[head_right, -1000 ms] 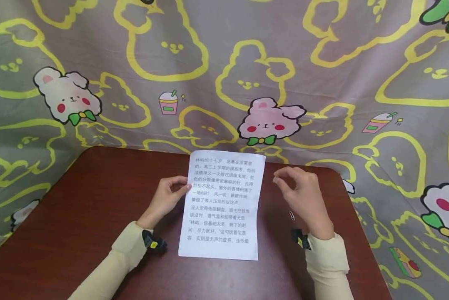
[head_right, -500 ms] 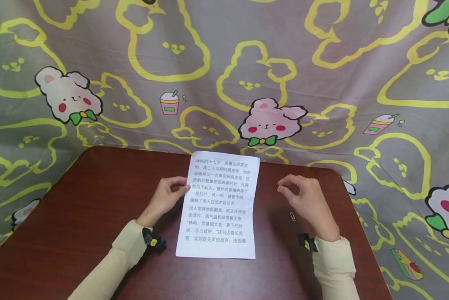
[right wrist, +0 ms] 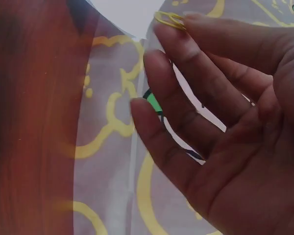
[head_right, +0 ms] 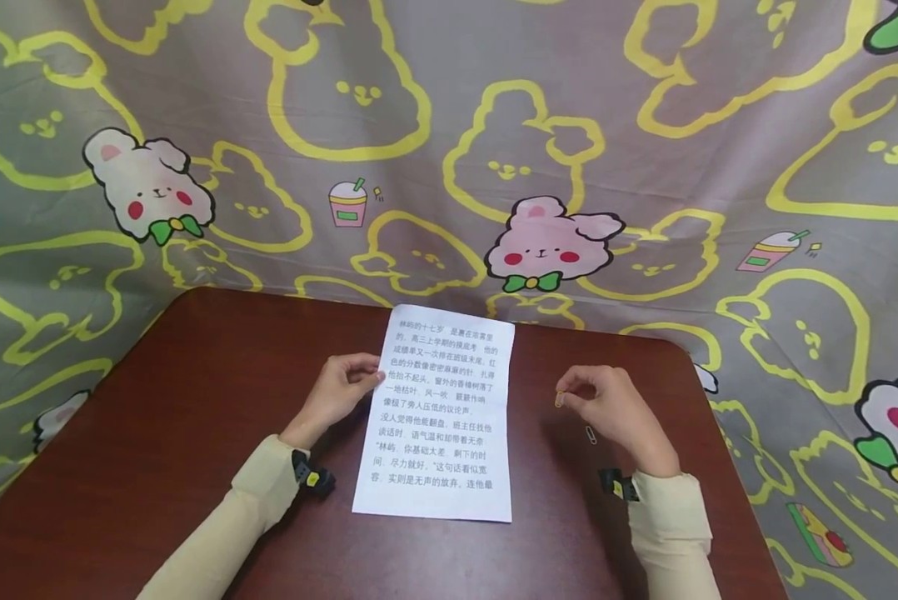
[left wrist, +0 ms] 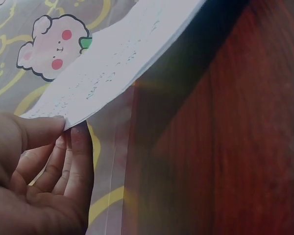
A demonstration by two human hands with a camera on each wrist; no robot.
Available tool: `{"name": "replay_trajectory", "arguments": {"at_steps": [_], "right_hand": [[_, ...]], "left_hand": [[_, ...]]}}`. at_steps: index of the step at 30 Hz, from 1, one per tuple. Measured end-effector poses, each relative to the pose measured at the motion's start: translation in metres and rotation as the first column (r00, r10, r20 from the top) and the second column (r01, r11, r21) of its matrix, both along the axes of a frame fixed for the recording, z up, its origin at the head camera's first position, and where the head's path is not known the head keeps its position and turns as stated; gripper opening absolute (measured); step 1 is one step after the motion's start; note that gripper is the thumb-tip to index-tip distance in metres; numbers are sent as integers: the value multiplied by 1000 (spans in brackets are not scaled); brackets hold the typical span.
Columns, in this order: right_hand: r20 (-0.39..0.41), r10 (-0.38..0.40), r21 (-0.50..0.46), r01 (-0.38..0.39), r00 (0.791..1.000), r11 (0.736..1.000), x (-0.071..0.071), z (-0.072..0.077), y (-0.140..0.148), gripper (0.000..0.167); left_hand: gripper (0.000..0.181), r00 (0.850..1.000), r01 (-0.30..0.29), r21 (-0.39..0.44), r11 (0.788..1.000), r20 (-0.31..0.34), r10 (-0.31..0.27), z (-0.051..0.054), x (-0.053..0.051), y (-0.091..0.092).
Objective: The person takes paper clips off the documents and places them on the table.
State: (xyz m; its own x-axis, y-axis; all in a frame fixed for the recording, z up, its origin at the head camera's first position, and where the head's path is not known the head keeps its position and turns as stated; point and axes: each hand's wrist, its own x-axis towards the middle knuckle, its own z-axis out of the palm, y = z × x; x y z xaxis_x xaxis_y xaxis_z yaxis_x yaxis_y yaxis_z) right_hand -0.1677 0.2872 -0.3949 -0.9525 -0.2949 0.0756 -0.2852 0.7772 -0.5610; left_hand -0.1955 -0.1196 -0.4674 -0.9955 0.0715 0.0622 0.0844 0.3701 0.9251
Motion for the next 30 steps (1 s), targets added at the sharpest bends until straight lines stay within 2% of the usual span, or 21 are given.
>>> {"name": "replay_trajectory", "arguments": {"at_steps": [10,19,24,30], "right_hand": [[190,69,-11,-68,979,998,-7,-16,4,13],[228,84,15,-90,970,996,-12,-29,5,12],[261,92,20,-101,961,995,-14,-37,3,13],[259,106,39,-120,960,992,-15,-46,1,14]], "left_hand": [[25,999,17,-19,1000,48,-16,-3,-3,0],[27,997,10,-68,998,79,-5,-8,-2,-1],[27,994,21,-60,998,111,-14,-10,-3,-2],[29,986,44,-59,997,163,-34,-11,-4,-4]]}}
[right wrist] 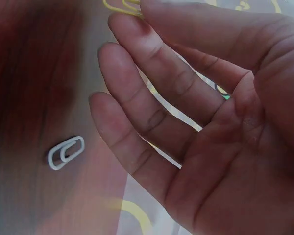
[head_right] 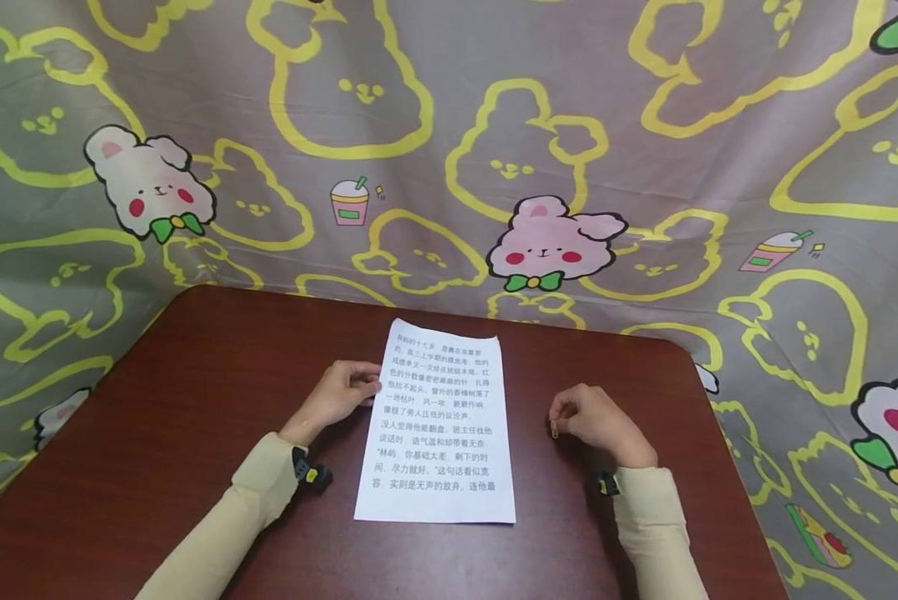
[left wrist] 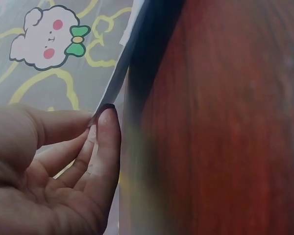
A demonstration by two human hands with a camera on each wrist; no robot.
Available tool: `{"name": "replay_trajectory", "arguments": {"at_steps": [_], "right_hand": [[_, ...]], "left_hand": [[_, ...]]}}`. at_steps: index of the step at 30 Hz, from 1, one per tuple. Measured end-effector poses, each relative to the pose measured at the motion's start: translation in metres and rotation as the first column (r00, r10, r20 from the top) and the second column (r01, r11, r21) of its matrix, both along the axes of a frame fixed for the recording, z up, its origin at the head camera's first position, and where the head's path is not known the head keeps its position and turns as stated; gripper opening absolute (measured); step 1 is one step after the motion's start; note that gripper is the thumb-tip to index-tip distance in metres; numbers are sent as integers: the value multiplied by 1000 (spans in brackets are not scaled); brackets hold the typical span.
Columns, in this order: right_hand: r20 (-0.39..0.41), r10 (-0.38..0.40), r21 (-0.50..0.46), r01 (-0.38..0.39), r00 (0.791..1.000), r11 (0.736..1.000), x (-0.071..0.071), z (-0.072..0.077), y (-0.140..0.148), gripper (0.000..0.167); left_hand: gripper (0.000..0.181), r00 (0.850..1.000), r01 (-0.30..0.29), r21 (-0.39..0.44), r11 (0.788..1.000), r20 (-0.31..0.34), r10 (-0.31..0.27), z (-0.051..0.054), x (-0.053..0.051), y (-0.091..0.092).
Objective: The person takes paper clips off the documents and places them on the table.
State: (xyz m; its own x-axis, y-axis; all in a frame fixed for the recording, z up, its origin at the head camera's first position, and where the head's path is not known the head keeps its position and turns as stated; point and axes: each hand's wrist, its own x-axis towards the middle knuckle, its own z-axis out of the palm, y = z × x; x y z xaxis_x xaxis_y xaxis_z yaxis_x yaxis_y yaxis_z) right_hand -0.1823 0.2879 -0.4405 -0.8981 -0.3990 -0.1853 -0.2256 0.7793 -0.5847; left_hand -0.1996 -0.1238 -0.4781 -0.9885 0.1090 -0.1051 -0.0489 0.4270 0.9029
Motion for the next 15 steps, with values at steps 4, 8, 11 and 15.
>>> {"name": "replay_trajectory", "arguments": {"at_steps": [4,8,11,15], "right_hand": [[7,-4,6,4,1000,1000,0,-2,-1,14],[14,-14,9,14,1000,1000,-1,-4,-1,13],[24,-24,13,23,999,1000,-1,-5,-1,12],[34,-33,16,33,999,999,-2,-8,0,11]], "left_hand": [[31,1000,-4,-6,1000,9,4,0,0,0],[31,1000,-12,-17,1000,11,12,2,1,0],[33,1000,-5,-29,1000,14,5,3,2,-1],[36,1000,11,-52,999,26,-10,4,2,-3]]}}
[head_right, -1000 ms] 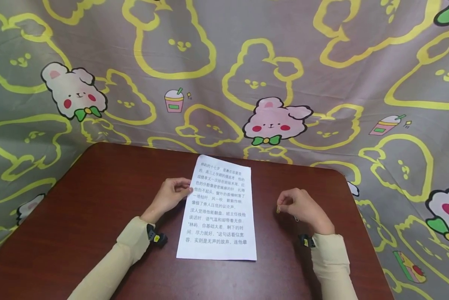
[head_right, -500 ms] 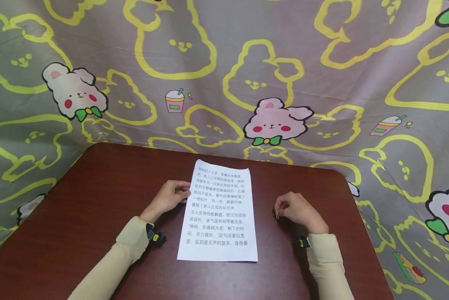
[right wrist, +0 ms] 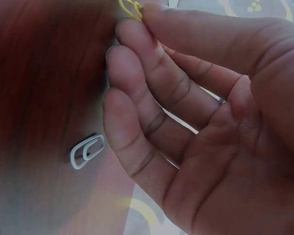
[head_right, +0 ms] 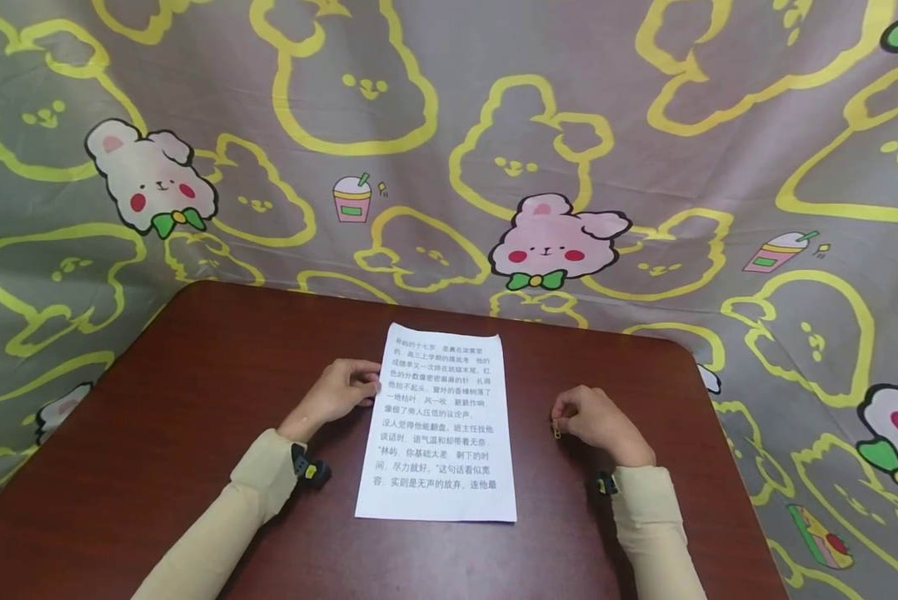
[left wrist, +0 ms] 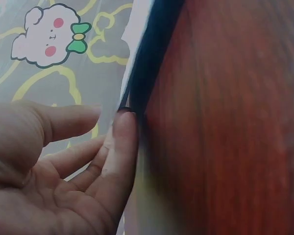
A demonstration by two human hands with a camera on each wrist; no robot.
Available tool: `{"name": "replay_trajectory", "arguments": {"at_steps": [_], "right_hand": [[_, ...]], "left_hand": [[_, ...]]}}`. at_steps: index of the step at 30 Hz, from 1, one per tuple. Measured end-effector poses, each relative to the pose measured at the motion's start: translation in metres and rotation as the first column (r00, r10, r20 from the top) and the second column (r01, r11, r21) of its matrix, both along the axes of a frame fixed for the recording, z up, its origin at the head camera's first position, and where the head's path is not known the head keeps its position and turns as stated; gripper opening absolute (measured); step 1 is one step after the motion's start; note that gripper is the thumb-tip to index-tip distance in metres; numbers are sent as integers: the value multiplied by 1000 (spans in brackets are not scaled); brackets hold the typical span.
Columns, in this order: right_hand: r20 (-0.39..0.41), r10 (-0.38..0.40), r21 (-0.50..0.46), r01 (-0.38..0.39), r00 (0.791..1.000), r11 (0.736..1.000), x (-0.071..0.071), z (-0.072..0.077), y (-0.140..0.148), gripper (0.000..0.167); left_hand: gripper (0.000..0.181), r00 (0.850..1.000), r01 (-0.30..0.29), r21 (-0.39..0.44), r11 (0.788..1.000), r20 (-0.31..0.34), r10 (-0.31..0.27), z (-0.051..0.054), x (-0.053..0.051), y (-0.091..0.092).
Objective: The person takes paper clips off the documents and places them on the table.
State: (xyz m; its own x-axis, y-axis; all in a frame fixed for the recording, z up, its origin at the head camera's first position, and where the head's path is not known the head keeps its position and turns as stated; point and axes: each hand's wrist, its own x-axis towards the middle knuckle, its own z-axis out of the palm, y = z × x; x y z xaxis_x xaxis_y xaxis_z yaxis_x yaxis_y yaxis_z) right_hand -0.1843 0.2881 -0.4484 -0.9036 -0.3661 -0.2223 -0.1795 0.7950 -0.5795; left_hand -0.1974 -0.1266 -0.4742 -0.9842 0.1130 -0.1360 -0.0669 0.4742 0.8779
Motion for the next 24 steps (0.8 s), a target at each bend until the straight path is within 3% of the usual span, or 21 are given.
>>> {"name": "replay_trajectory", "arguments": {"at_steps": [16,24], "right_hand": [[15,-10,18,10,1000,1000,-1,-4,3,6],[-66,-26,23,28,997,999,-1,2,4,4]], "left_hand": [[40,998,8,-22,1000,64,-7,3,-1,-10],[42,1000,3,-98,995,25,0,10,-1,-15]]}}
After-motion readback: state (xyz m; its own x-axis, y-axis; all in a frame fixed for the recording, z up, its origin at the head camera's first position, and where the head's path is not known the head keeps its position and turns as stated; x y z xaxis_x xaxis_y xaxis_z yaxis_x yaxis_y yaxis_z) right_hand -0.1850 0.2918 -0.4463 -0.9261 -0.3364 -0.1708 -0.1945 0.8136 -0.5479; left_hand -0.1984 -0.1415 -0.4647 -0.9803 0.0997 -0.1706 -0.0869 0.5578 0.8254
